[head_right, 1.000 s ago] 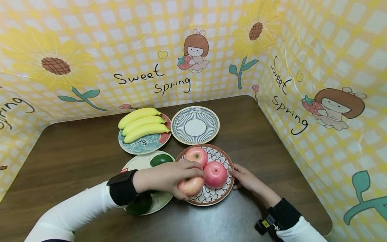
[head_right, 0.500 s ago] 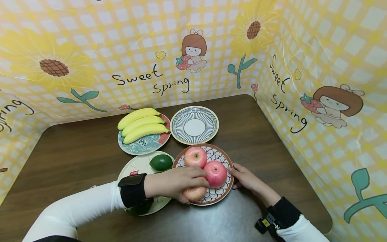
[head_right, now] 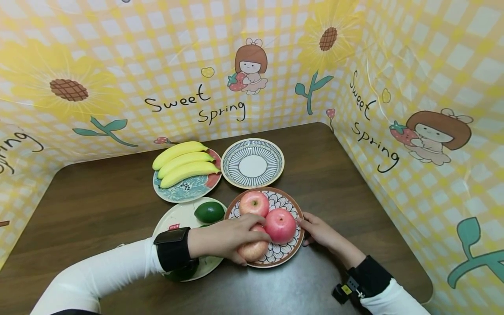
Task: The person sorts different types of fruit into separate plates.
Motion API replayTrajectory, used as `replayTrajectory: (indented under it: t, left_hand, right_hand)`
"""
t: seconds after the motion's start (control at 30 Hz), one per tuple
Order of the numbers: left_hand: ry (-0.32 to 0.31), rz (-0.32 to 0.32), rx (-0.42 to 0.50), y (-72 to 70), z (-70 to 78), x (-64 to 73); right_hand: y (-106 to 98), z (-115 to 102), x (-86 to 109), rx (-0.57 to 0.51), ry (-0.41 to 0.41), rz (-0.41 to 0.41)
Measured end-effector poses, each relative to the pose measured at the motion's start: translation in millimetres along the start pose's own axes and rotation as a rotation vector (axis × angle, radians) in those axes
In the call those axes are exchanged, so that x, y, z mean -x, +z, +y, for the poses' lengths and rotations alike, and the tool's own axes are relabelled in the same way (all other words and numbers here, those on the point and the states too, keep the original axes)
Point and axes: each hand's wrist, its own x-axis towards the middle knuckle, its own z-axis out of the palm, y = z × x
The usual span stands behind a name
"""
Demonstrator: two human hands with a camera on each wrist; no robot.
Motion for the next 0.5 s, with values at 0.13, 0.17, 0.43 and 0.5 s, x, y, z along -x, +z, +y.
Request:
replayTrajectory:
  t: [0.13, 0.17, 0.43, 0.5]
  left_hand:
    - [-0.001, 0.027, 0.008, 1.4, -2.6, 0.2]
    - [0.008, 0.042, -0.004, 1.8, -3.4, 0.3]
    - [0.027, 0.074, -0.070, 3.3, -6.5, 2.2]
    - [0.016, 0.058, -0.059, 3.4, -5.6, 3.8]
  right_hand:
    - [0.3, 0.8, -0.9, 0.003, -0.007, 0.000]
    - [0.5, 0.9, -1.2, 0.004, -0.010, 0.001]
    - [-1.1, -0.2, -1.0, 0.005, -0.018, -0.013]
    - [-2.5, -1.7, -0.5, -0.006, -0.001, -0.030]
